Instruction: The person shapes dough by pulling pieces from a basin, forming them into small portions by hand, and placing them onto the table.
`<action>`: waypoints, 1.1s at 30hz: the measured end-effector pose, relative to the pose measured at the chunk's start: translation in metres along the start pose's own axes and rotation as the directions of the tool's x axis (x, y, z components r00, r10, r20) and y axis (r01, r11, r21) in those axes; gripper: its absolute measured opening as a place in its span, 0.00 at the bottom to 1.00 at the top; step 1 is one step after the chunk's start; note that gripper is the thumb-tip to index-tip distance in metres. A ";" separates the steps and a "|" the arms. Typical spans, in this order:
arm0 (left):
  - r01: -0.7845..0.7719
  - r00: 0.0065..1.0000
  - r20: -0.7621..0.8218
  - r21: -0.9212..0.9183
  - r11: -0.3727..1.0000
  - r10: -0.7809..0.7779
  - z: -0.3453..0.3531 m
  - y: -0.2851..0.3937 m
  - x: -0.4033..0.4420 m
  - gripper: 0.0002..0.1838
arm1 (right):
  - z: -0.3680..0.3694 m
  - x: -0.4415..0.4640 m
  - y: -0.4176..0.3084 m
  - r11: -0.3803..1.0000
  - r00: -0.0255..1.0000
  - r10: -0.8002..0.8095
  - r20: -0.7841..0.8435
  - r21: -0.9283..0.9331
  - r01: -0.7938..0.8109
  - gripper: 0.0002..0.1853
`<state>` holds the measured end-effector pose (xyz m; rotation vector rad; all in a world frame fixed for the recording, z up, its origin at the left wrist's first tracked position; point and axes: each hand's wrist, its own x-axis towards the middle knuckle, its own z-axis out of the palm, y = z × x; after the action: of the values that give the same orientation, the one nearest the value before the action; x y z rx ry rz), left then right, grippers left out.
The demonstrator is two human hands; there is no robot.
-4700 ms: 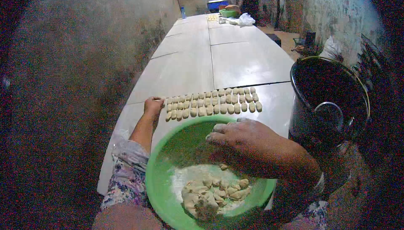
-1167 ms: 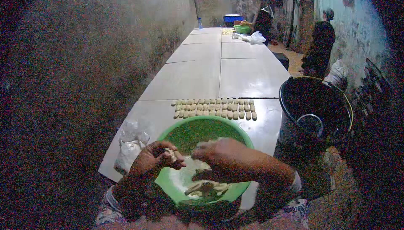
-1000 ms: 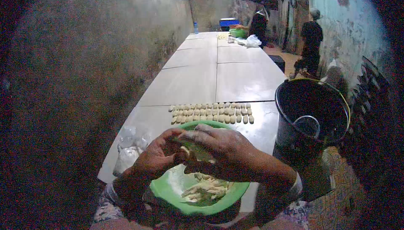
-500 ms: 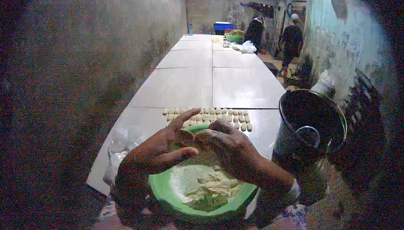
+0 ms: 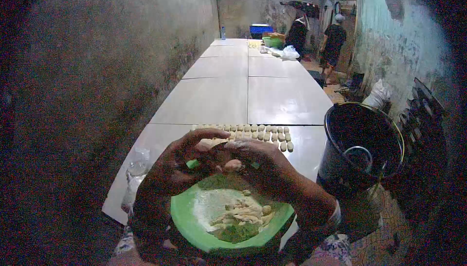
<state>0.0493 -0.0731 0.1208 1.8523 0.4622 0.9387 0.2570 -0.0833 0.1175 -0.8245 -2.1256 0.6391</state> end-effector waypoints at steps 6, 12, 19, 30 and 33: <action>0.113 0.994 0.015 -0.013 0.994 -0.112 0.002 0.009 -0.003 0.33 | -0.004 -0.003 0.001 0.994 0.994 -0.110 0.008 0.029 0.110 0.11; 0.117 0.993 0.044 -0.090 0.989 -0.113 0.000 0.007 -0.005 0.35 | 0.004 -0.005 -0.006 0.972 0.983 -0.180 -0.041 -0.160 0.171 0.08; 0.209 0.978 0.023 -0.015 0.978 -0.209 0.004 0.018 -0.004 0.36 | 0.007 -0.008 -0.008 0.988 0.993 -0.121 0.015 -0.099 0.122 0.09; 0.113 0.993 0.058 -0.259 0.959 -0.102 0.011 -0.007 0.002 0.38 | -0.001 -0.007 -0.008 0.979 0.979 -0.186 0.089 -0.073 0.192 0.14; 0.103 0.992 0.107 -0.293 0.950 -0.074 0.007 -0.007 -0.001 0.38 | 0.000 -0.008 -0.011 0.961 0.975 -0.220 0.040 -0.163 0.224 0.12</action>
<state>0.0552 -0.0746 0.1124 1.5801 0.3224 0.8078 0.2575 -0.0970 0.1212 -0.6550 -2.2736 0.3583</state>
